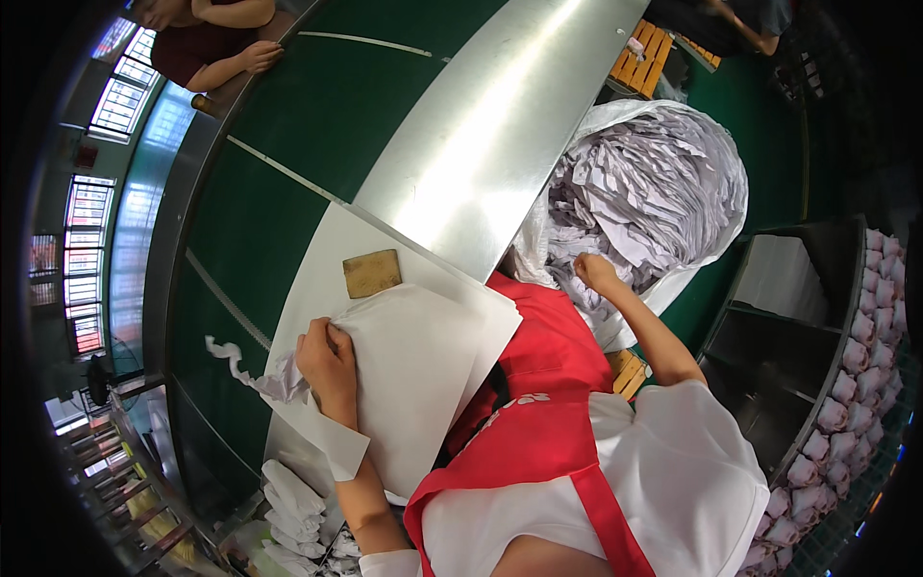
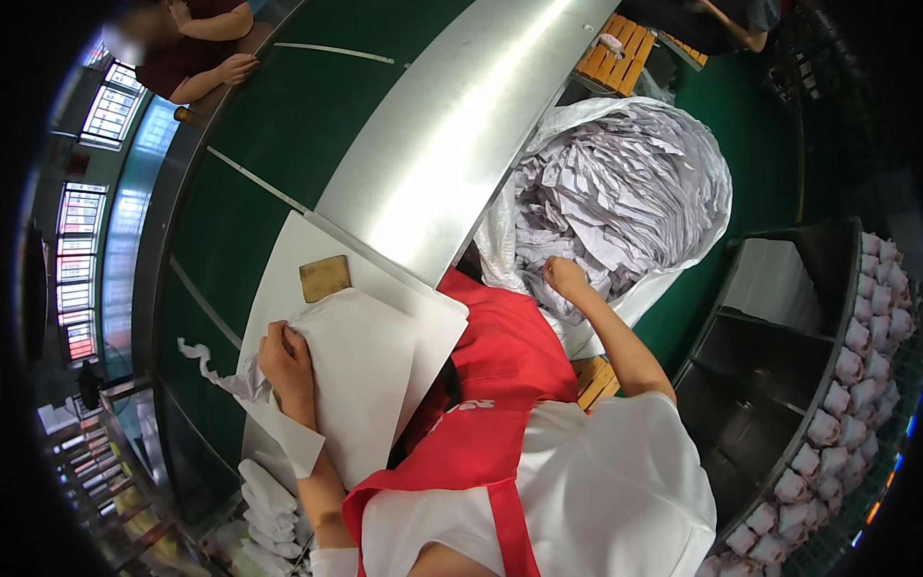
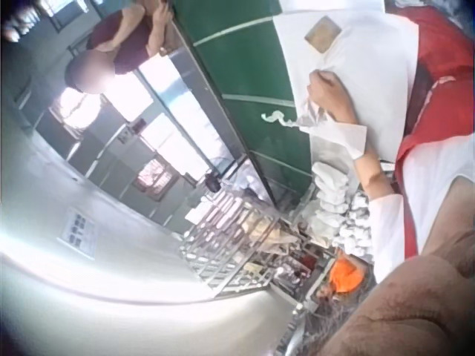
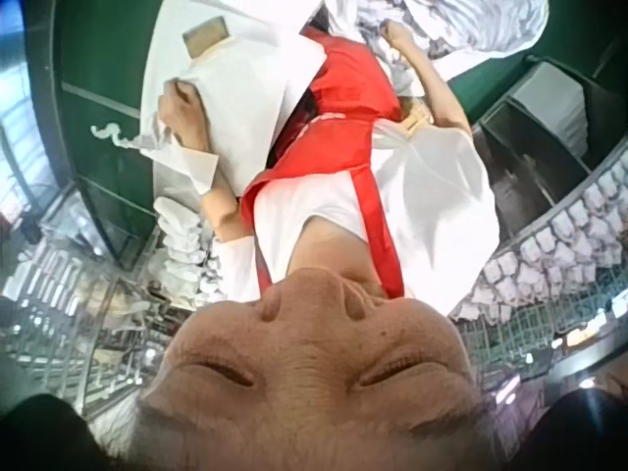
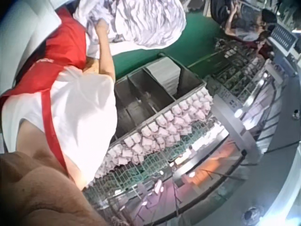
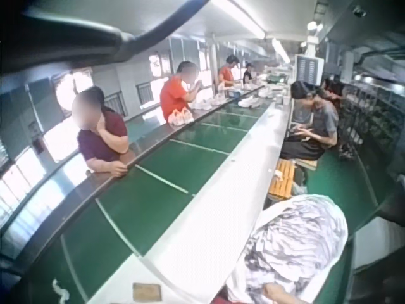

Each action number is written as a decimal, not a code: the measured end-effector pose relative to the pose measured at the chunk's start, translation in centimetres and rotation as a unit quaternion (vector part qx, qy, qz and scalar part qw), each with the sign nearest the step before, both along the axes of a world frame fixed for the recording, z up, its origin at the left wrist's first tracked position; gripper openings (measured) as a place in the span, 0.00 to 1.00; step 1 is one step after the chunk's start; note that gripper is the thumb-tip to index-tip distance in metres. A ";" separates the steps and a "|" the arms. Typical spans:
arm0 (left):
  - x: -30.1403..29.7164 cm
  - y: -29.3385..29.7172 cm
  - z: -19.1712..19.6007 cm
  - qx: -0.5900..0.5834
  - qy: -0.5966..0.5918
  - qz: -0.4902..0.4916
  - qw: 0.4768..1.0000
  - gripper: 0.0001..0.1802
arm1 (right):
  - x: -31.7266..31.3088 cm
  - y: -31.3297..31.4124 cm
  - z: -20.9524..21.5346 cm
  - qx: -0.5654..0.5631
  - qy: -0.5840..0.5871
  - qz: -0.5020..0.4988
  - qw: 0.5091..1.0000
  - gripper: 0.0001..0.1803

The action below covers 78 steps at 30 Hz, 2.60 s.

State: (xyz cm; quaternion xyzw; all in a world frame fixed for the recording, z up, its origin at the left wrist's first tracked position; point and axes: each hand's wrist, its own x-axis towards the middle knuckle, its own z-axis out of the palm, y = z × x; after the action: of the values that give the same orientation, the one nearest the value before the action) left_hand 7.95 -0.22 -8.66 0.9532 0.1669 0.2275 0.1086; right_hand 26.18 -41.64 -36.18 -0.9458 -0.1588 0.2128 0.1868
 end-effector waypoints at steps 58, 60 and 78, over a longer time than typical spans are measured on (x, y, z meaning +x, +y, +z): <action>-3.1 -2.0 7.0 -0.162 -0.157 0.003 0.974 0.10 | -7.3 26.2 37.9 0.544 -0.054 0.219 0.808 0.06; -3.9 -0.4 5.3 -0.129 -0.206 0.042 0.969 0.11 | -7.6 26.9 38.5 0.545 0.019 0.214 0.811 0.03; -6.1 1.8 7.2 -0.551 -0.267 0.192 0.767 0.09 | -2.9 32.2 36.9 0.573 0.211 0.172 0.773 0.08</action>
State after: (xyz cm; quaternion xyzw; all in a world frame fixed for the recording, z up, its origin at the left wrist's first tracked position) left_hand 1.82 1.55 -1.41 0.5789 0.4075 0.3576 0.6090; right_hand 23.28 -9.41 0.72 -0.5525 -0.3678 0.3049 0.6830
